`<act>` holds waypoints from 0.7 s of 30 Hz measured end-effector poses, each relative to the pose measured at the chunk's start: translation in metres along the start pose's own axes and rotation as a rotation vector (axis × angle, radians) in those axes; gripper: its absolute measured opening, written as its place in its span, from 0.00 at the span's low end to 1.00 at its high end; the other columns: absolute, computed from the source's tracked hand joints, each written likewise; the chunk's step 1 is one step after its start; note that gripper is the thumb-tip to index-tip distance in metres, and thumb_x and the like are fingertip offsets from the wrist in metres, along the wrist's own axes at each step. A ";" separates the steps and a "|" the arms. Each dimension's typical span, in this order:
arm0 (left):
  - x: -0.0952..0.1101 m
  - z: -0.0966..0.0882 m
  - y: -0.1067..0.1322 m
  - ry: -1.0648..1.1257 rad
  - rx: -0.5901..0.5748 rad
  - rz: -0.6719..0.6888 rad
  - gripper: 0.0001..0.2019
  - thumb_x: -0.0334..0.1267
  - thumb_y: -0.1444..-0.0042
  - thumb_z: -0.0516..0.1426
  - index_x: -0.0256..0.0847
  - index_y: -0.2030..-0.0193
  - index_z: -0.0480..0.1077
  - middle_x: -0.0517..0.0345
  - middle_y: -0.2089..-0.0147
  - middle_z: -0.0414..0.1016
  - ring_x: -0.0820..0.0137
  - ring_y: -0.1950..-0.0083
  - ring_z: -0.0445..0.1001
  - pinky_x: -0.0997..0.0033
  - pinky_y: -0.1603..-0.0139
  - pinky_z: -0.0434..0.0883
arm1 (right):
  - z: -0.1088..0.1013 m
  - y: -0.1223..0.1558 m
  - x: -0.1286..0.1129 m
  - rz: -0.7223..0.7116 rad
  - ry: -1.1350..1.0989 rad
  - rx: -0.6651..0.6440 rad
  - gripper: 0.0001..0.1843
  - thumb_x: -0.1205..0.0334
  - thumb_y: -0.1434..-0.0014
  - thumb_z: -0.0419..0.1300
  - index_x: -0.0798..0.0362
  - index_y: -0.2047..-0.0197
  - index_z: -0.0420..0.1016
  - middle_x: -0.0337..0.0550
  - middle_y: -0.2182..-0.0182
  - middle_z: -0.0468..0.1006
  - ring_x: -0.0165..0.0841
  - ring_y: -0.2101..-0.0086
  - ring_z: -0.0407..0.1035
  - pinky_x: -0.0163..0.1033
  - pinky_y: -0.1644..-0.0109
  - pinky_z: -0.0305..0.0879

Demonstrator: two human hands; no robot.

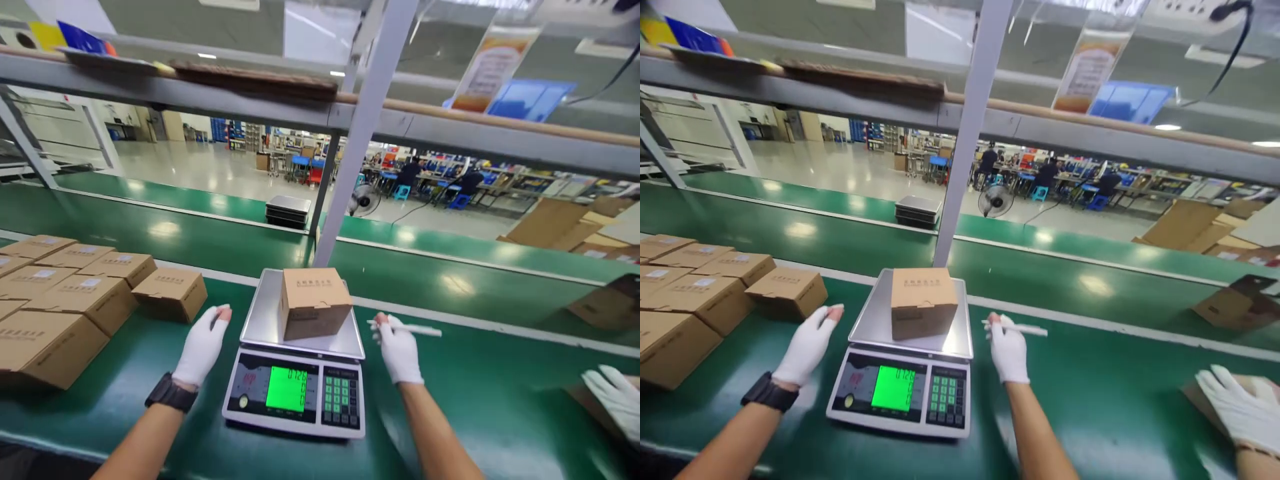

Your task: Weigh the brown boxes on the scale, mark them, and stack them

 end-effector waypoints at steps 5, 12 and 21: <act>0.082 0.008 0.001 0.140 -0.026 0.282 0.27 0.60 0.45 0.54 0.42 0.47 0.68 0.50 0.42 0.70 0.59 0.39 0.66 0.57 0.34 0.60 | -0.006 -0.010 -0.080 -0.100 -0.222 -0.037 0.28 0.35 0.43 0.58 0.56 0.69 0.72 0.40 0.79 0.71 0.30 0.79 0.64 0.32 0.77 0.60; 0.125 0.057 0.010 0.242 -0.290 0.361 0.53 0.61 0.57 0.65 0.36 0.31 0.47 0.41 0.30 0.49 0.52 0.30 0.50 0.50 0.28 0.49 | 0.016 0.004 -0.171 -0.361 -0.257 -0.247 0.23 0.41 0.39 0.57 0.54 0.69 0.70 0.39 0.77 0.72 0.30 0.77 0.66 0.33 0.72 0.63; 0.123 0.074 0.006 0.417 -0.402 0.252 0.50 0.55 0.58 0.68 0.38 0.33 0.50 0.43 0.37 0.60 0.56 0.38 0.64 0.56 0.35 0.63 | 0.074 -0.022 -0.195 -0.409 0.194 -0.459 0.17 0.51 0.37 0.53 0.52 0.73 0.68 0.40 0.75 0.76 0.34 0.73 0.70 0.35 0.67 0.63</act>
Point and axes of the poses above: each hand's wrist, its own y-axis away from the middle knuckle, its own z-axis out of the palm, x = y × z, the point moved 4 cm from there along -y, towards the middle knuckle
